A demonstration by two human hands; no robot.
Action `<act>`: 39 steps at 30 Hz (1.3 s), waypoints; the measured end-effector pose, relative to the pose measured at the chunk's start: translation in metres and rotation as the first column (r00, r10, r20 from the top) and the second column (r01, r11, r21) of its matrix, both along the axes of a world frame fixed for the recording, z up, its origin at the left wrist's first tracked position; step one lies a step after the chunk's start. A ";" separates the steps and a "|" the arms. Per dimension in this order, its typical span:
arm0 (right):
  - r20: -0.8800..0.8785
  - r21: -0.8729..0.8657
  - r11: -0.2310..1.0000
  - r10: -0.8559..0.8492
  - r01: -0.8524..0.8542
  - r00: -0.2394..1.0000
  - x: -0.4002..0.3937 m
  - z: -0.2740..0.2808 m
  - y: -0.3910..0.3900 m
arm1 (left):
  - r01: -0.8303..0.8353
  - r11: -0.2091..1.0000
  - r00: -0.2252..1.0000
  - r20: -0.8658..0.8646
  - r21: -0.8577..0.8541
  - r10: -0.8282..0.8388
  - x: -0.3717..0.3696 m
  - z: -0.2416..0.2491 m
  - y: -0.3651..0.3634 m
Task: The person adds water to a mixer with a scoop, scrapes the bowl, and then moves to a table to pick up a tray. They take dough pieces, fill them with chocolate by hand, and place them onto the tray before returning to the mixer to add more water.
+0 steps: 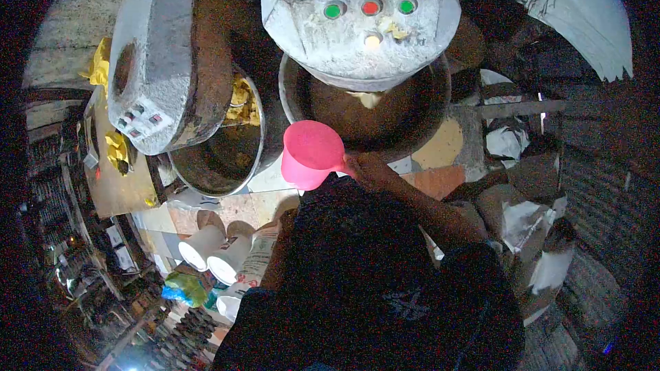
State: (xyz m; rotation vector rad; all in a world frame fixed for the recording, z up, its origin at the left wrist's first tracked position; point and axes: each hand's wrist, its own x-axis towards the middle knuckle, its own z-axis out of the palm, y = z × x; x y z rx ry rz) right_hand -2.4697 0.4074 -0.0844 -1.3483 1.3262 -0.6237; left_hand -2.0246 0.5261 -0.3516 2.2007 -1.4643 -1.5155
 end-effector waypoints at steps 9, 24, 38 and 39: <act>0.037 -0.017 1.000 0.011 -0.010 0.999 -0.001 0.028 -0.006 | 0.787 0.456 0.617 0.508 -0.416 -0.601 0.008 0.002 -0.007; -0.120 0.037 0.999 0.039 -0.035 0.992 0.002 -0.004 0.005 | -0.079 0.996 0.971 -0.230 -0.051 0.066 0.008 -0.019 0.007; 0.062 0.034 0.999 0.004 -0.006 0.998 0.002 0.035 -0.002 | 0.605 0.732 0.794 0.306 -0.314 -0.525 0.008 -0.003 0.003; 0.069 0.043 0.999 0.001 -0.004 0.998 0.003 0.040 -0.003 | 0.702 0.623 0.711 0.387 -0.345 -0.587 0.010 -0.005 0.004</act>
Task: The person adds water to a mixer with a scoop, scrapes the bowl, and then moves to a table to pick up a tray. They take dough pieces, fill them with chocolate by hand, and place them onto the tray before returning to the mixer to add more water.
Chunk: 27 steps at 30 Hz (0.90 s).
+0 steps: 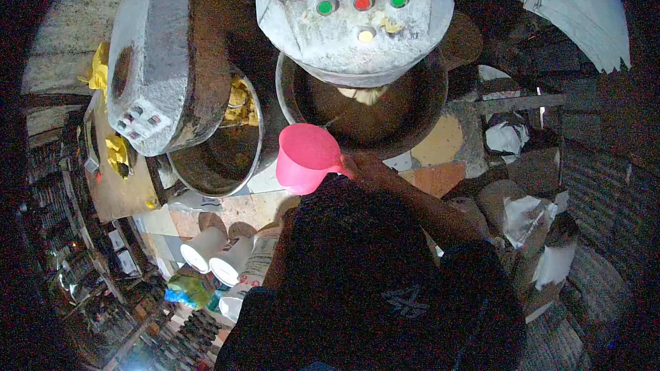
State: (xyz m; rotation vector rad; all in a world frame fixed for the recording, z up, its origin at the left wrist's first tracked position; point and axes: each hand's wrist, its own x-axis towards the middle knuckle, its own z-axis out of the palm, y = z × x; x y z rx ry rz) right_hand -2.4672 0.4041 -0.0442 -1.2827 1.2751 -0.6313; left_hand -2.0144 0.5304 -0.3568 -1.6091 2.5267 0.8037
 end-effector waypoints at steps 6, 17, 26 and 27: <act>0.088 -0.321 0.941 -0.086 0.110 0.992 0.010 -0.045 0.009 | -0.173 0.979 0.964 -0.184 0.112 0.191 0.003 -0.025 0.007; -0.047 0.064 0.995 0.074 -0.071 0.996 -0.002 0.011 -0.002 | -0.407 0.863 0.913 0.140 0.299 0.383 0.002 -0.016 0.002; -0.027 -0.100 0.994 -0.056 0.053 0.998 0.007 -0.013 0.003 | -0.506 0.767 0.857 0.127 0.394 0.500 -0.019 0.024 -0.010; -0.010 -0.169 0.982 -0.086 0.083 0.996 0.009 -0.021 0.004 | -0.458 0.776 0.884 0.129 0.433 0.450 -0.014 0.015 -0.010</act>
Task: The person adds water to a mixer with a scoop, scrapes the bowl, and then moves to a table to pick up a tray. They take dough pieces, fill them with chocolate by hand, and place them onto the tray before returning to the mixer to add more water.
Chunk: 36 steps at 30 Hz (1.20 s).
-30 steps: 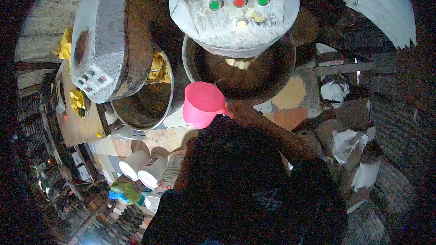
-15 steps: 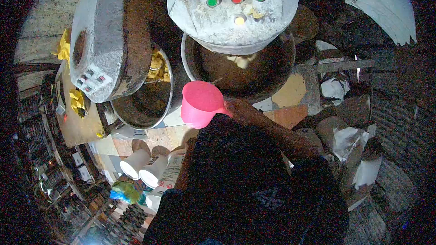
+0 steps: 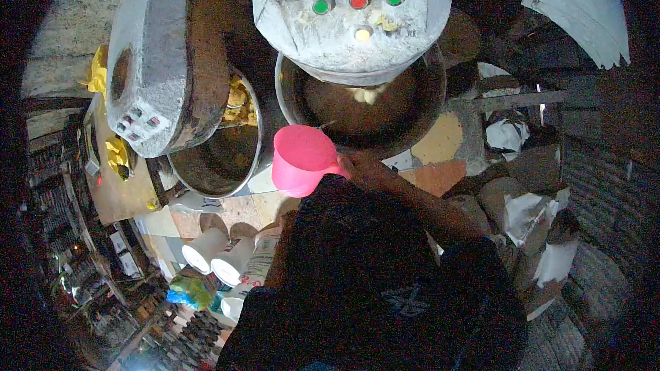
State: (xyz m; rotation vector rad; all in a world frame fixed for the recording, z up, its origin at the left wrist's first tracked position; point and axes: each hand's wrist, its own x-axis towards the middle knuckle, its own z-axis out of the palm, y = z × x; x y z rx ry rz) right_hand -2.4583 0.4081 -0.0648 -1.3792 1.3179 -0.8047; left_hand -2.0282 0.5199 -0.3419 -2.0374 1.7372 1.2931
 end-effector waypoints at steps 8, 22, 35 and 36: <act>-0.022 0.252 0.947 0.213 -0.200 0.977 -0.010 0.007 -0.005 | 0.217 0.972 0.975 0.073 -0.092 -0.211 -0.007 0.012 -0.006; -0.016 0.276 0.949 0.163 -0.153 0.986 -0.011 0.012 -0.004 | 0.468 0.841 0.884 0.152 -0.272 -0.442 -0.003 0.004 -0.003; -0.027 0.063 0.995 0.085 -0.083 0.996 -0.006 0.011 -0.003 | -0.166 0.985 0.983 -0.091 -0.052 0.161 -0.021 0.012 -0.011; 0.005 0.022 0.998 0.058 -0.058 0.998 -0.005 0.007 -0.002 | -0.243 0.969 0.963 -0.124 -0.034 0.237 -0.021 0.010 -0.009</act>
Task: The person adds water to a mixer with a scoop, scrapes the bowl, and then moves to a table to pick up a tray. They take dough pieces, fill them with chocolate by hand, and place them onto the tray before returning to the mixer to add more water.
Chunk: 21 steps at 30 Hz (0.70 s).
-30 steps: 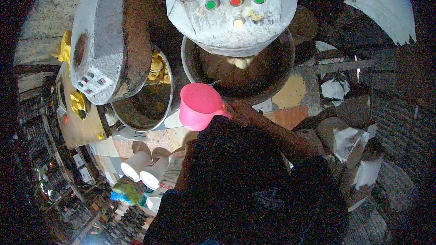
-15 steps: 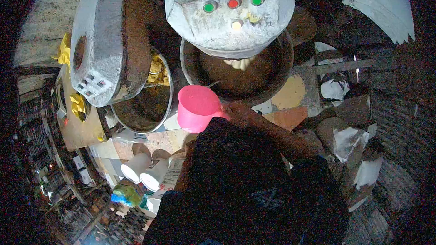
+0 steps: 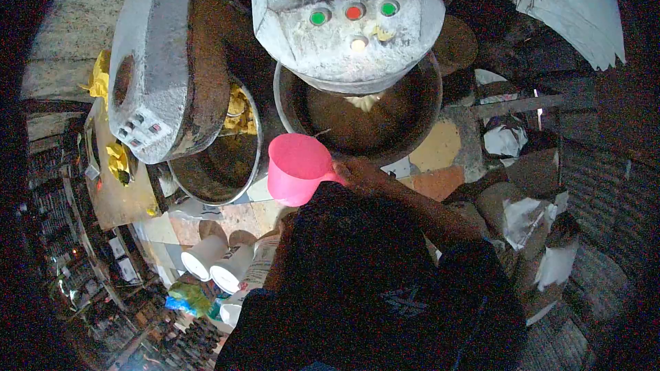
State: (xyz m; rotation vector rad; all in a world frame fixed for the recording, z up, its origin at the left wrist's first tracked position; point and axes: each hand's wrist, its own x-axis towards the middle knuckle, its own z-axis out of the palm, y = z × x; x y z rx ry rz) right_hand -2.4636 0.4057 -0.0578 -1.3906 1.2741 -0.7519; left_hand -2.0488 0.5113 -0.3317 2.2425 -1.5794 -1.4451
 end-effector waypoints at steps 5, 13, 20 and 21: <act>-0.051 0.234 0.960 0.172 -0.156 0.984 -0.012 0.030 -0.010 | -0.136 0.986 0.980 -0.134 0.094 0.148 0.000 0.000 -0.003; -0.033 0.082 0.986 0.147 -0.144 0.989 -0.008 0.025 -0.006 | 0.067 0.998 0.989 0.133 -0.001 -0.066 0.008 -0.014 0.002; -0.022 0.190 0.962 0.203 -0.195 0.979 -0.011 0.029 -0.010 | 0.055 0.998 0.998 0.036 0.029 -0.056 -0.002 0.007 -0.002; -0.043 0.209 0.952 0.236 -0.222 0.971 -0.012 0.027 -0.009 | 0.103 0.993 0.988 0.110 0.053 -0.108 -0.004 0.008 -0.003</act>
